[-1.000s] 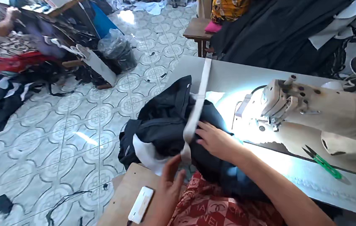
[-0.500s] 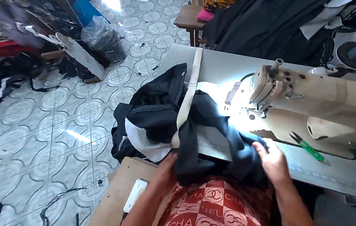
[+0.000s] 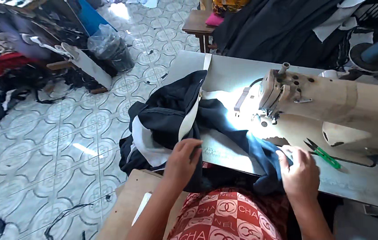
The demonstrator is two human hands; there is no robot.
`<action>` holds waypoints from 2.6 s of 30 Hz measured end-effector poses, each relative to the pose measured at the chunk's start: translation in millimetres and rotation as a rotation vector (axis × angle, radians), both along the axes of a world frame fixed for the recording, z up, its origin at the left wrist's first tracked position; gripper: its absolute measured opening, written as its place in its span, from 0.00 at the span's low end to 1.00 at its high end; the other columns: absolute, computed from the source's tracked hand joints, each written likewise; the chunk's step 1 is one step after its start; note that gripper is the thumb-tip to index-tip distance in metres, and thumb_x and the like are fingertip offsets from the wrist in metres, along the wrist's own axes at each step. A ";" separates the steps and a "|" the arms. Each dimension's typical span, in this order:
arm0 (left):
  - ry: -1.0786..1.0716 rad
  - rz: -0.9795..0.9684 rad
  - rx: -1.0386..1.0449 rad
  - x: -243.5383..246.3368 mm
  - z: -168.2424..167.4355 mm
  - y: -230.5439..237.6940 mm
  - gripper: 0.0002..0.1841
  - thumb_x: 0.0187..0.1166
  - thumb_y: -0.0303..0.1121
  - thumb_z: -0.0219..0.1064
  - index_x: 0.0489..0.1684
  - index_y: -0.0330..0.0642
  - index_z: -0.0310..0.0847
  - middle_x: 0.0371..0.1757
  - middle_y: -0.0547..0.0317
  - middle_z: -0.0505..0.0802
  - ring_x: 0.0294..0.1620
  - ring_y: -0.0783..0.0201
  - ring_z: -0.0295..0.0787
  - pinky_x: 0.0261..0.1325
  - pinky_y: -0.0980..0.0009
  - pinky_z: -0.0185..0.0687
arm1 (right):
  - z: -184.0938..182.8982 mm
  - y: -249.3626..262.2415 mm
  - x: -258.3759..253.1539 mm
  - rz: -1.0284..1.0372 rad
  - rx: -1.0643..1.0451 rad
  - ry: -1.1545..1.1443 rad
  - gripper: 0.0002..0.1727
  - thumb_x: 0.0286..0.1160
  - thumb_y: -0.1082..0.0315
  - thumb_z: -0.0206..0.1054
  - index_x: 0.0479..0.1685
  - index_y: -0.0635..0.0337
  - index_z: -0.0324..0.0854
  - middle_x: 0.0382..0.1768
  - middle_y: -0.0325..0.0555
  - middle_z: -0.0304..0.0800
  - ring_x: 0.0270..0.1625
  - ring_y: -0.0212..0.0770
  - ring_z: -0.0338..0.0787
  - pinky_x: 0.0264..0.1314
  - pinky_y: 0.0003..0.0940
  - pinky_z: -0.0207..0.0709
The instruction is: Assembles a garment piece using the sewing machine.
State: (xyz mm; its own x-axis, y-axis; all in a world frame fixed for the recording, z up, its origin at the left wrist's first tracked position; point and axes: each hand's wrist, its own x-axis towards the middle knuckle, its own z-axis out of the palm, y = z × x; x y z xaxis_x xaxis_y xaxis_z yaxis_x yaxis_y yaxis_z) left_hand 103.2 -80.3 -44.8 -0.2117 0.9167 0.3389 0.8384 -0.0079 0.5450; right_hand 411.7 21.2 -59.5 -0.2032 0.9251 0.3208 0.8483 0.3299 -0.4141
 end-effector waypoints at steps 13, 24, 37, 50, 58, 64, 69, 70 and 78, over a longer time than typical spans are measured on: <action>0.046 0.005 0.110 2.2 -57.4 74.2 0.20 0.78 0.27 0.69 0.68 0.35 0.83 0.63 0.35 0.90 0.55 0.45 0.94 0.58 0.52 0.91 | 28.4 32.3 59.9 -0.013 -0.418 0.540 0.18 0.88 0.55 0.57 0.54 0.59 0.84 0.45 0.35 0.89 0.49 0.19 0.86 0.57 0.23 0.82; 0.164 0.048 0.037 -45.8 2.4 36.3 0.16 0.74 0.14 0.56 0.26 0.37 0.92 0.53 0.46 0.95 0.66 0.40 0.86 0.70 0.40 0.77 | 18.1 -17.2 65.1 0.402 -0.422 0.281 0.28 0.91 0.43 0.50 0.48 0.52 0.92 0.44 0.37 0.95 0.47 0.33 0.94 0.52 0.35 0.89; 0.215 -0.985 -0.301 88.8 -19.0 73.3 0.31 0.86 0.61 0.51 0.62 0.43 0.84 0.54 0.49 0.94 0.53 0.48 0.94 0.49 0.48 0.86 | -33.9 -70.9 -30.1 0.459 -0.163 0.071 0.13 0.70 0.58 0.72 0.43 0.57 0.93 0.50 0.49 0.96 0.60 0.52 0.93 0.62 0.45 0.88; 0.440 -0.892 -0.656 31.8 -0.2 30.3 0.13 0.87 0.40 0.62 0.41 0.38 0.85 0.35 0.45 0.91 0.37 0.44 0.93 0.35 0.47 0.86 | -24.8 -50.9 -64.1 0.548 -0.863 0.020 0.23 0.84 0.62 0.65 0.72 0.66 0.79 0.62 0.59 0.91 0.67 0.53 0.90 0.75 0.48 0.78; 0.151 -0.836 -0.352 13.1 31.2 32.1 0.16 0.78 0.46 0.72 0.54 0.47 0.89 0.36 0.56 0.95 0.33 0.56 0.93 0.35 0.53 0.89 | -44.3 -50.5 -41.8 0.753 -0.623 0.105 0.18 0.89 0.57 0.57 0.49 0.60 0.90 0.46 0.51 0.95 0.55 0.50 0.93 0.62 0.51 0.84; 0.144 -1.020 -0.249 52.5 34.2 41.9 0.34 0.87 0.63 0.46 0.50 0.42 0.88 0.61 0.51 0.93 0.68 0.47 0.88 0.72 0.35 0.75 | 33.6 -55.2 -16.3 0.636 0.078 0.513 0.12 0.92 0.60 0.57 0.48 0.58 0.82 0.52 0.45 0.95 0.60 0.34 0.94 0.64 0.28 0.88; 0.321 -0.845 0.089 45.0 68.0 46.0 0.22 0.90 0.52 0.52 0.48 0.50 0.90 0.54 0.60 0.97 0.48 0.60 0.96 0.51 0.59 0.89 | 45.3 -52.2 0.9 0.613 0.104 0.476 0.15 0.91 0.53 0.58 0.46 0.55 0.80 0.40 0.39 0.93 0.46 0.26 0.93 0.50 0.19 0.86; 0.372 -0.787 0.133 43.2 74.3 43.4 0.21 0.90 0.52 0.52 0.57 0.54 0.90 0.61 0.60 0.96 0.52 0.59 0.96 0.57 0.58 0.89 | 40.9 -54.1 0.1 0.620 0.049 0.468 0.18 0.89 0.49 0.60 0.45 0.55 0.80 0.33 0.38 0.89 0.37 0.23 0.89 0.41 0.16 0.83; -0.034 -0.392 0.157 -68.1 92.5 21.0 0.25 0.90 0.56 0.52 0.53 0.48 0.90 0.46 0.64 0.97 0.47 0.79 0.92 0.56 0.74 0.87 | 9.3 -47.5 45.2 0.521 -0.222 0.057 0.17 0.74 0.47 0.70 0.39 0.52 0.92 0.31 0.42 0.93 0.33 0.43 0.94 0.34 0.47 0.89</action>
State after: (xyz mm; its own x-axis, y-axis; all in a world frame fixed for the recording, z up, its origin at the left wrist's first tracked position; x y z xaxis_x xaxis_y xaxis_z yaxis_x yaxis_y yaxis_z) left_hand 35.1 -59.3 47.7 0.1297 0.8679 0.4794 0.7369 -0.4079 0.5391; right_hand 456.9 -26.3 -50.1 -0.6392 0.7535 0.1540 0.5710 0.5991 -0.5613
